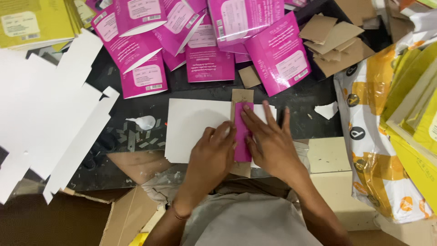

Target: The person assembles small pink boxes by applying glue to a cardboard strip, folding the box, and pressing the edges to secure them. The process is repeated for multiple boxes on a cluttered work surface.

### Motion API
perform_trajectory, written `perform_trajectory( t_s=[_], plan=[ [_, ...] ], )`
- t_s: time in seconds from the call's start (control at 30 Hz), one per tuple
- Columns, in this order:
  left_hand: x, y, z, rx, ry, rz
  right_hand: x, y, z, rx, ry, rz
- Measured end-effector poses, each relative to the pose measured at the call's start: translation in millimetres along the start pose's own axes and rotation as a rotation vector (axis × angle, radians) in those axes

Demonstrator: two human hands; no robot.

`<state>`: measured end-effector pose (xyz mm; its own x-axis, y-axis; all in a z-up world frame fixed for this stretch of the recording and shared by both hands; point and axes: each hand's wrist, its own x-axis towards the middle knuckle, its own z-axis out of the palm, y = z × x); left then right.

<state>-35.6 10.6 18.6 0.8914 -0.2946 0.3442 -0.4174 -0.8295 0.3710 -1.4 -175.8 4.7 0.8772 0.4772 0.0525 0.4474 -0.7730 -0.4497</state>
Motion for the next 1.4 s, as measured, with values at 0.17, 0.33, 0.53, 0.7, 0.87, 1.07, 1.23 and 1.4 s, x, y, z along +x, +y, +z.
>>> perform_trajectory(
  t_s=[0.17, 0.33, 0.53, 0.7, 0.87, 1.07, 1.23, 1.4],
  plan=[
    [-48.4, -61.8, -3.5, -0.069, 0.371, -0.418, 9.7, -1.2, -16.7, 0.115, -0.004, 0.019],
    [-48.1, -96.0, -36.2, 0.159, 0.629, -0.498, 9.2, 5.7, -17.2, 0.129, -0.016, -0.007],
    [-47.7, -112.0, -30.1, -0.028, 0.446, -0.633, 2.1, 1.4, -12.6, 0.168, 0.068, -0.026],
    [-31.4, -76.5, -58.4, -0.284, 0.233, -0.558, -6.7, -2.5, -11.4, 0.046, 0.131, -0.061],
    [-36.3, -54.1, -57.5, -0.554, -0.120, -0.442, -4.9, -6.2, -23.4, 0.148, 0.003, -0.024],
    [-31.2, -58.6, -42.8, -0.695, -0.186, -0.177, -5.3, -4.2, -25.8, 0.200, -0.045, -0.013],
    [-26.0, -58.7, -37.1, -0.652, -0.197, -0.162, -5.4, -3.9, -26.3, 0.235, -0.046, 0.001],
    [-15.6, -56.6, -36.8, -0.585, -0.227, -0.074, -4.0, -2.7, -29.1, 0.258, -0.065, -0.008]
  ],
)
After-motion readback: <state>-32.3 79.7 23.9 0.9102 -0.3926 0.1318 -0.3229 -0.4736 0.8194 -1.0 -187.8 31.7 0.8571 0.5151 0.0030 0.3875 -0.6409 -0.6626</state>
